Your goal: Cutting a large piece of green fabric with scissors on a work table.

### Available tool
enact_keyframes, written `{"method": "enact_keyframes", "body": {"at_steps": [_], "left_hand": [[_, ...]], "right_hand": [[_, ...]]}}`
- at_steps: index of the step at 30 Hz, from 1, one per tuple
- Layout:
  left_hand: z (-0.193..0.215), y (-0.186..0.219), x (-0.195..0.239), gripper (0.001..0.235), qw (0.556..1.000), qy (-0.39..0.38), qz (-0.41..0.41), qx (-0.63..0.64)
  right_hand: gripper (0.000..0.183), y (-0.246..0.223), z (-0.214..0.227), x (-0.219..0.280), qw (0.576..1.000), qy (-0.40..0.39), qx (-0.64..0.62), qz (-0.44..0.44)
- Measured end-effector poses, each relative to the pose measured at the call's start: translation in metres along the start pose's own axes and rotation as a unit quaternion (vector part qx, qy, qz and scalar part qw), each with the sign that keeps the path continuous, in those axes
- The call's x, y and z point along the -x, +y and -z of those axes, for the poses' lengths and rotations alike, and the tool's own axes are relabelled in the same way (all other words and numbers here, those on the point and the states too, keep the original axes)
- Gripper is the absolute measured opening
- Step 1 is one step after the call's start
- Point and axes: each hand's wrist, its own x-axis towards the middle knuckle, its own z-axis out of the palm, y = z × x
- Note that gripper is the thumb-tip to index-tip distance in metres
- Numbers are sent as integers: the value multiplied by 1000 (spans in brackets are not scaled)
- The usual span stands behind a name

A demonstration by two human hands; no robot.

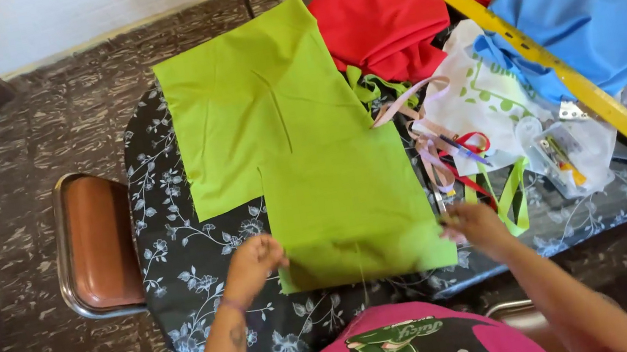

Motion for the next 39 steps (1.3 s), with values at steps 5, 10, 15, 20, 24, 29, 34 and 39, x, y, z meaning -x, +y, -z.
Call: {"method": "enact_keyframes", "body": {"at_steps": [5,10,15,20,24,29,34,39], "left_hand": [[3,-1,-102,32,990,114,-7,81],[-9,-78,-154,91,980,194,42,-5],[-25,-158,-110,78,949,187,135,-214],[-40,-185,-111,93,927,197,204,-245],[-43,-155,-105,61,952,178,203,-145],[-51,-72,-83,46,980,122,142,-71],[-85,69,-54,39,982,37,77,170],[-153,135,-80,41,970,-30,13,240]], "right_hand": [[37,-12,-21,-104,986,103,106,80],[52,5,-46,-114,941,187,261,112],[57,93,-70,-83,937,184,298,-11],[60,86,-79,-70,937,195,278,-86],[48,64,-77,-67,958,139,184,-169],[50,17,-52,-31,986,88,38,-138],[33,-2,10,0,953,-11,-286,101],[41,-2,109,16,896,-51,-393,200]]}}
